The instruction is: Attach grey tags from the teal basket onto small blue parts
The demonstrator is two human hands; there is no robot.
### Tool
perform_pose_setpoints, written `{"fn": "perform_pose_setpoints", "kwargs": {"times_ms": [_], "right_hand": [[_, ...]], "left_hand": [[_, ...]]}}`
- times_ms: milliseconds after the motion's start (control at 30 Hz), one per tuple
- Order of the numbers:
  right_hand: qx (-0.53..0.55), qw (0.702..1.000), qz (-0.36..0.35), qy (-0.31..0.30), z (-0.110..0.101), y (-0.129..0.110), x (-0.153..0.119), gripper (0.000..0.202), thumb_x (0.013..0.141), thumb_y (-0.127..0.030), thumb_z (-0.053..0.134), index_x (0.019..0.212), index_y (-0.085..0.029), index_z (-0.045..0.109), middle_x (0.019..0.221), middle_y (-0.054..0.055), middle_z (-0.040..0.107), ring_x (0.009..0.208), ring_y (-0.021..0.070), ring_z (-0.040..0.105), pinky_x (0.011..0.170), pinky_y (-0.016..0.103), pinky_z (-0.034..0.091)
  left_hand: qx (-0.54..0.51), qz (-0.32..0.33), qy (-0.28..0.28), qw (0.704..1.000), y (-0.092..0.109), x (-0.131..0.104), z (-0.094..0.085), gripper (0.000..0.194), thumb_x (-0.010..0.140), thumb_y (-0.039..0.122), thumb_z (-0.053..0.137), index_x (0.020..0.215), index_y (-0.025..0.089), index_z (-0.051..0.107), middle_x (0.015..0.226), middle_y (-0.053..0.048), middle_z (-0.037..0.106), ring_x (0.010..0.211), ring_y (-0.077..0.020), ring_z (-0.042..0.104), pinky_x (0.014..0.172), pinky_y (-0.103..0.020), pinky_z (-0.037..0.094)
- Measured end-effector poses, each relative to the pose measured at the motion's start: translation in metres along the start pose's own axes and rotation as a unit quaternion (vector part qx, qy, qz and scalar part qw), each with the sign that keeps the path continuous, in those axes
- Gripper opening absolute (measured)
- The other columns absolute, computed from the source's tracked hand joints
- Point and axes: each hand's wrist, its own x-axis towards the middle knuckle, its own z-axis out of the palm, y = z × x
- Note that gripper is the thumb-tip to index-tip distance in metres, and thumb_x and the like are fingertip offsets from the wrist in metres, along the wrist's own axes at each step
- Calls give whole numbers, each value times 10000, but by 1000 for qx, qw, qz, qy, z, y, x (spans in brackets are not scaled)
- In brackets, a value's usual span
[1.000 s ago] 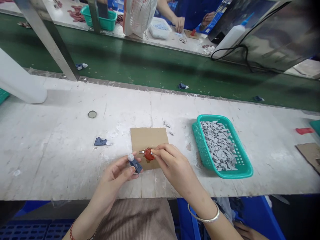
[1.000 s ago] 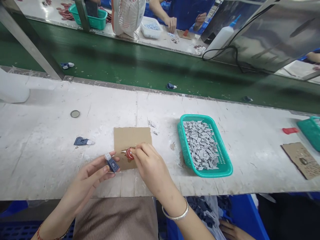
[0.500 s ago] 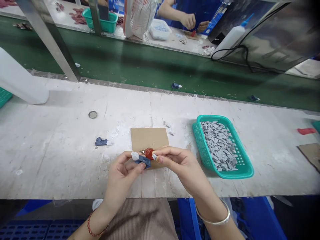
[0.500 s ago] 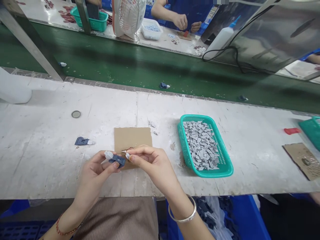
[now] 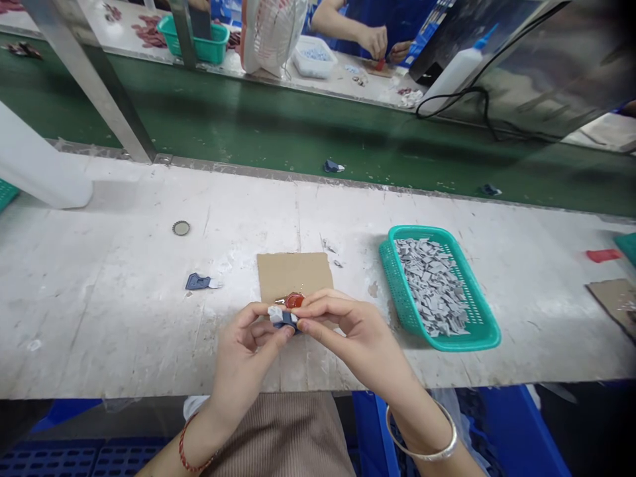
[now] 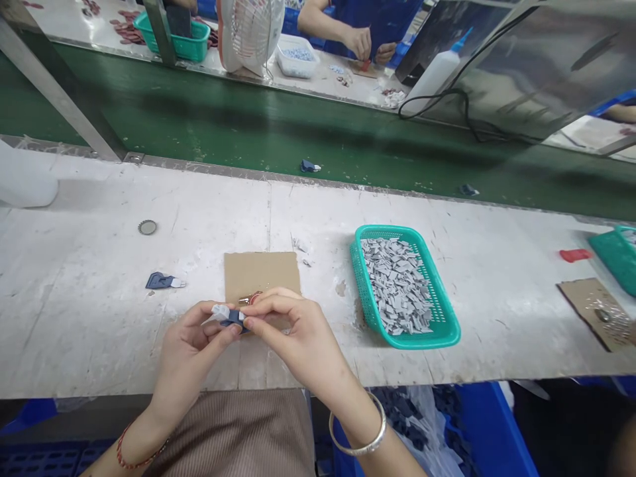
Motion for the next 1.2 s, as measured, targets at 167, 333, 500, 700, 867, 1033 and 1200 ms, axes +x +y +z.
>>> {"fn": "perform_pose_setpoints", "kwargs": {"times_ms": [167,333,500,700,867,1033,1200], "right_hand": [[63,996,48,-51,-8,-1,2,61,822,-271,751,818,-210,754,918,50,698,919,195,659,874,354,537],[223,965,97,-96,-7,4,0,252,868,-445,697,909,-197,666,856,13,622,732,120,589,666,239,506],[270,951,102,-111,12,7,-5,298,976,-523,492,1027,-233,536,856,-14,529,579,79,481,532,213,425],[328,936,93,-84,23,8,-4,228,971,-446,550,977,-226,490,837,-17,534,621,75,394,523,185,297],[319,945,69,6,30,11,-5,241,939,-451,599,1033,-255,495,823,-25,550,680,99,463,588,197,370],[268,960,77,11,30,13,-8,303,938,-532,551,1079,-265,577,960,10,577,735,121,509,614,229,411],[136,990,37,-29,-12,13,-15,409,1011,-501,384,1284,-246,550,831,28,653,719,159,571,643,280,444]], "left_hand": [[13,36,6,999,-1,-2,0,129,745,215,786,852,210,715,918,-28,765,831,-182,718,767,-267,588],[-14,60,-23,998,-1,-1,0,179,729,172,801,888,220,734,893,-16,765,790,-156,712,712,-232,589],[-39,52,-89,994,1,-1,4,114,818,203,735,925,230,706,657,21,707,556,-148,678,618,-282,582],[53,107,-25,993,1,0,5,156,777,210,774,927,250,767,909,-13,763,831,-175,710,758,-255,561],[81,105,-60,989,4,2,7,306,828,239,726,1130,290,733,1164,-37,732,1150,-233,635,971,-307,503],[71,85,-58,992,2,4,15,312,746,247,804,1049,267,732,1081,-39,730,987,-210,679,796,-262,557],[-24,49,-16,998,9,17,14,439,832,332,724,1251,241,630,986,-43,720,953,-194,689,838,-287,561]]}}
